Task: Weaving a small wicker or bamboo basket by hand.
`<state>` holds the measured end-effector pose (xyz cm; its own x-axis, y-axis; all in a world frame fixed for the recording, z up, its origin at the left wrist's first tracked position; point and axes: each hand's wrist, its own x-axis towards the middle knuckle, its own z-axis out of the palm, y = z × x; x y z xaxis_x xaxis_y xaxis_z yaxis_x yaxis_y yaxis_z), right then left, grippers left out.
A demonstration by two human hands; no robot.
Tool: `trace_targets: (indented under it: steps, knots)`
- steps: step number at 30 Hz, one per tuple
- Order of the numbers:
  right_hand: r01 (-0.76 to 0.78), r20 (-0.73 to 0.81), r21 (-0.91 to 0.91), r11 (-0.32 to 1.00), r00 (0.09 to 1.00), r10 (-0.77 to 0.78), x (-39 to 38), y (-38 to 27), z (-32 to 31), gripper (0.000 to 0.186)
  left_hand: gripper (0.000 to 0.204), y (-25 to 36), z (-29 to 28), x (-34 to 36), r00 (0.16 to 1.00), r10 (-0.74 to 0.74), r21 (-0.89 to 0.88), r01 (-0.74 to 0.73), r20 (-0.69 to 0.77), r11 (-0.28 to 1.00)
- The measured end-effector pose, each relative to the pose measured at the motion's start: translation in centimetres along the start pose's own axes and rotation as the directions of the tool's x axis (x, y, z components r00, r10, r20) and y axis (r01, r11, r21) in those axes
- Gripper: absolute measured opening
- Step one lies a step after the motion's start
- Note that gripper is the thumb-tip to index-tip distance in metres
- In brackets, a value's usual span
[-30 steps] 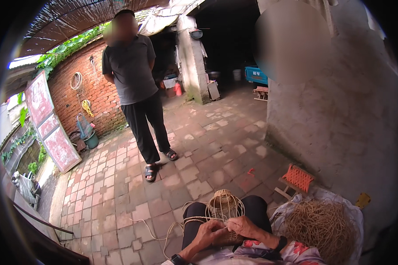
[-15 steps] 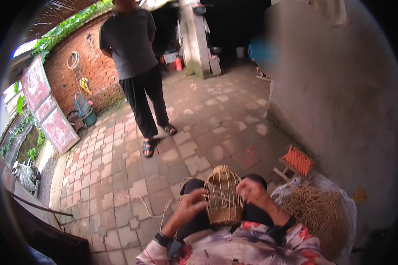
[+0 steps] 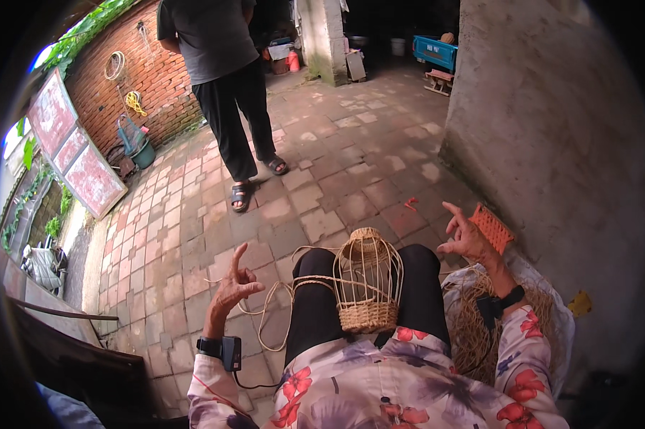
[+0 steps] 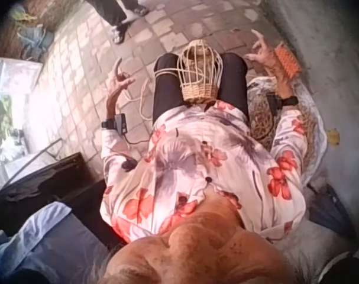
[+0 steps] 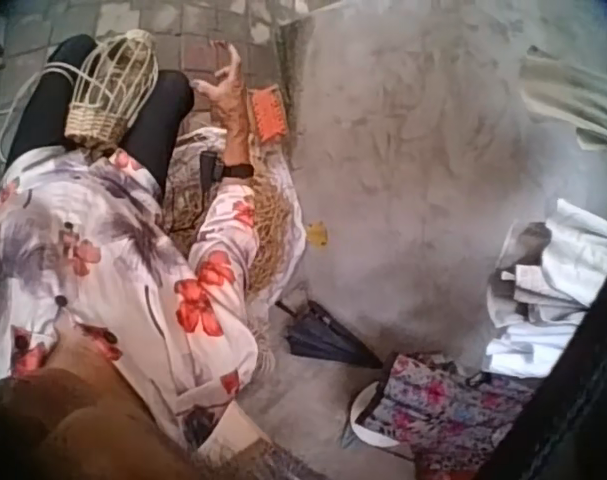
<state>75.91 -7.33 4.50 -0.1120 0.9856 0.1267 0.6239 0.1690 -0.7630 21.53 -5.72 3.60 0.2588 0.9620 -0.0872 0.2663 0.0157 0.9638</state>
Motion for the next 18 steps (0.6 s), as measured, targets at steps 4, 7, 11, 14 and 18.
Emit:
trace_targets:
  steps: [4, 7, 11, 14, 18]
  knots:
    - [-0.016, 0.005, -0.033, 0.999, 1.000, 0.016, 0.8, 0.9, -0.4, 0.107, 0.117, -0.7, -0.4, 0.0, 1.000, -0.008, -0.004, 0.008, -0.002, 1.000]
    - [-0.022, 0.017, -0.046, 0.999, 1.000, 0.023, 1.0, 1.5, -0.9, 0.107, 0.119, -1.3, -0.9, -0.3, 0.999, -0.037, 0.007, 0.037, 0.008, 0.999]
    - [-0.026, 0.022, -0.033, 0.999, 0.999, 0.027, 0.9, 0.4, -1.2, 0.107, 0.120, -1.3, -0.9, -0.7, 0.999, -0.054, 0.038, 0.054, -0.011, 0.998]
    - [-0.019, 0.035, -0.068, 0.998, 0.999, 0.022, 1.2, -0.5, -1.3, 0.108, 0.122, -1.3, -0.6, -0.6, 0.999, -0.049, 0.018, 0.049, -0.007, 0.999]
    - [-0.033, 0.042, -0.070, 0.997, 0.998, 0.036, 1.5, -0.6, -1.4, 0.108, 0.123, -1.8, -0.4, -0.4, 0.999, -0.048, 0.006, 0.048, -0.002, 0.999]
